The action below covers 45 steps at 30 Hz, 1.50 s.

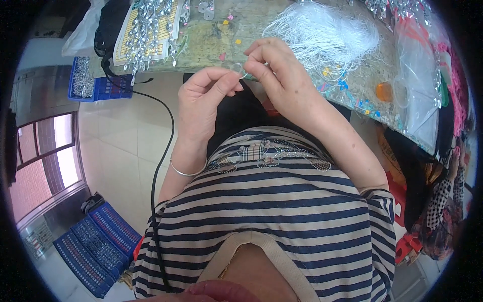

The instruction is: Assembling small toy components by attaching plastic parts to a string and using a manual hand tool to secure them.

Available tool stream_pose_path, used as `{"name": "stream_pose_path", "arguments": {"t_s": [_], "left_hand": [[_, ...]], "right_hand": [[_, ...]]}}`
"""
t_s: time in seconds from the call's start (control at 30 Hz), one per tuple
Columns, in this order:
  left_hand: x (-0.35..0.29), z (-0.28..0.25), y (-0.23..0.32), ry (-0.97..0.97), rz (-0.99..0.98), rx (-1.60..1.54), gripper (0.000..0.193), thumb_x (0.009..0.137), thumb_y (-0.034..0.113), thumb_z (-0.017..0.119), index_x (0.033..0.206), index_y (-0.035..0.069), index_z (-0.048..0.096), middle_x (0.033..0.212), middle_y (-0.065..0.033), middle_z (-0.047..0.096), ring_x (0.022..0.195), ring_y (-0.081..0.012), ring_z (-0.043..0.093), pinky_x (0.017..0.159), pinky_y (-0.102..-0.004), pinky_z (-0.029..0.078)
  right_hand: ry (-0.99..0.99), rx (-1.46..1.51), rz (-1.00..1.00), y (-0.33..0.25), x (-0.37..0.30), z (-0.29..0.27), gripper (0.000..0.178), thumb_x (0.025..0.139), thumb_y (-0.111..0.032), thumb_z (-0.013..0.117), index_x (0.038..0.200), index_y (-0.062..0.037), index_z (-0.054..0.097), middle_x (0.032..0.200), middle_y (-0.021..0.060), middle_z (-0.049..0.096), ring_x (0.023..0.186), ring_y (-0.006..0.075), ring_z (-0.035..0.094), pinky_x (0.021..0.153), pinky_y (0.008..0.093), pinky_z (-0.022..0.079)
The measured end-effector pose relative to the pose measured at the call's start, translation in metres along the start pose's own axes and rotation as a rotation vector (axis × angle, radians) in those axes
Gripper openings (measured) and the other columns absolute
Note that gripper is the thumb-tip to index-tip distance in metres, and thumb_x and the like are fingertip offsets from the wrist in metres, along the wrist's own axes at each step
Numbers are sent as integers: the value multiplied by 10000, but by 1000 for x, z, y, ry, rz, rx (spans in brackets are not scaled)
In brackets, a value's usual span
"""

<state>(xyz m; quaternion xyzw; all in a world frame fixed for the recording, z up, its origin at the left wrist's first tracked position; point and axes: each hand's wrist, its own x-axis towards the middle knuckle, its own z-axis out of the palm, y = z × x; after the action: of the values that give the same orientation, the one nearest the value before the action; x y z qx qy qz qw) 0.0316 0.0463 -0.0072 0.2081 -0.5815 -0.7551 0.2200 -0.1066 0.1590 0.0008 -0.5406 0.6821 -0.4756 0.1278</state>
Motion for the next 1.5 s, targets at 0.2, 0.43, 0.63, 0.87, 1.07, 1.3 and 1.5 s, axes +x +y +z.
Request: {"name": "stream_pose_path", "arguments": {"t_s": [0.2, 0.43, 0.63, 0.87, 1.07, 1.3, 1.5], "left_hand": [[-1, 2, -2, -33, -59, 8, 93, 842, 67, 650, 892, -10, 660, 786, -56, 647, 710, -100, 585, 672, -223, 452], [-1, 2, -1, -12, -122, -101, 95, 834, 69, 656, 890, -7, 667, 779, -56, 651, 718, -100, 588, 671, -218, 449], [-3, 1, 0, 73, -64, -47, 103, 835, 72, 657, 907, -1, 666, 802, -52, 659, 735, -93, 598, 661, -207, 442], [-5, 1, -3, 18, 34, 122, 111, 848, 62, 646, 943, 5, 658, 849, -50, 667, 774, -86, 610, 652, -200, 444], [-6, 4, -2, 17, 157, 269, 77, 838, 40, 635, 897, -7, 656, 791, -31, 645, 682, -89, 592, 654, -219, 476], [-4, 4, -5, 39, 301, 499, 98, 843, 58, 626, 906, -14, 647, 758, -37, 638, 674, -93, 589, 619, -228, 469], [-5, 2, 7, 54, -112, -53, 114, 851, 73, 638, 914, -18, 665, 753, -24, 646, 673, -46, 558, 594, -181, 429]], "right_hand": [[-50, 173, 110, 0, 6, 4, 119, 925, -140, 520, 922, -24, 548, 1063, 78, 526, 996, 164, 494, 877, 278, 384], [-67, 303, 186, -4, 9, 0, 143, 928, -153, 528, 918, -26, 594, 1042, 62, 525, 996, 141, 498, 874, 259, 386], [13, 99, 51, -18, 3, -9, 126, 898, -103, 560, 950, -7, 623, 985, 70, 529, 928, 158, 533, 816, 259, 417], [32, -58, -32, -17, -4, -5, 102, 818, -11, 634, 919, 3, 641, 887, 85, 556, 794, 176, 565, 671, 242, 446], [-23, -100, -36, -18, 0, -11, 108, 787, -7, 659, 894, 8, 648, 842, 76, 558, 757, 180, 567, 640, 257, 445], [34, -426, -247, -18, 3, -6, 132, 726, -18, 699, 843, -10, 639, 823, 79, 555, 726, 193, 567, 617, 266, 443], [40, 44, 82, -18, 0, -3, 97, 767, -29, 675, 858, -27, 639, 871, 37, 565, 776, 121, 557, 691, 239, 440]]}}
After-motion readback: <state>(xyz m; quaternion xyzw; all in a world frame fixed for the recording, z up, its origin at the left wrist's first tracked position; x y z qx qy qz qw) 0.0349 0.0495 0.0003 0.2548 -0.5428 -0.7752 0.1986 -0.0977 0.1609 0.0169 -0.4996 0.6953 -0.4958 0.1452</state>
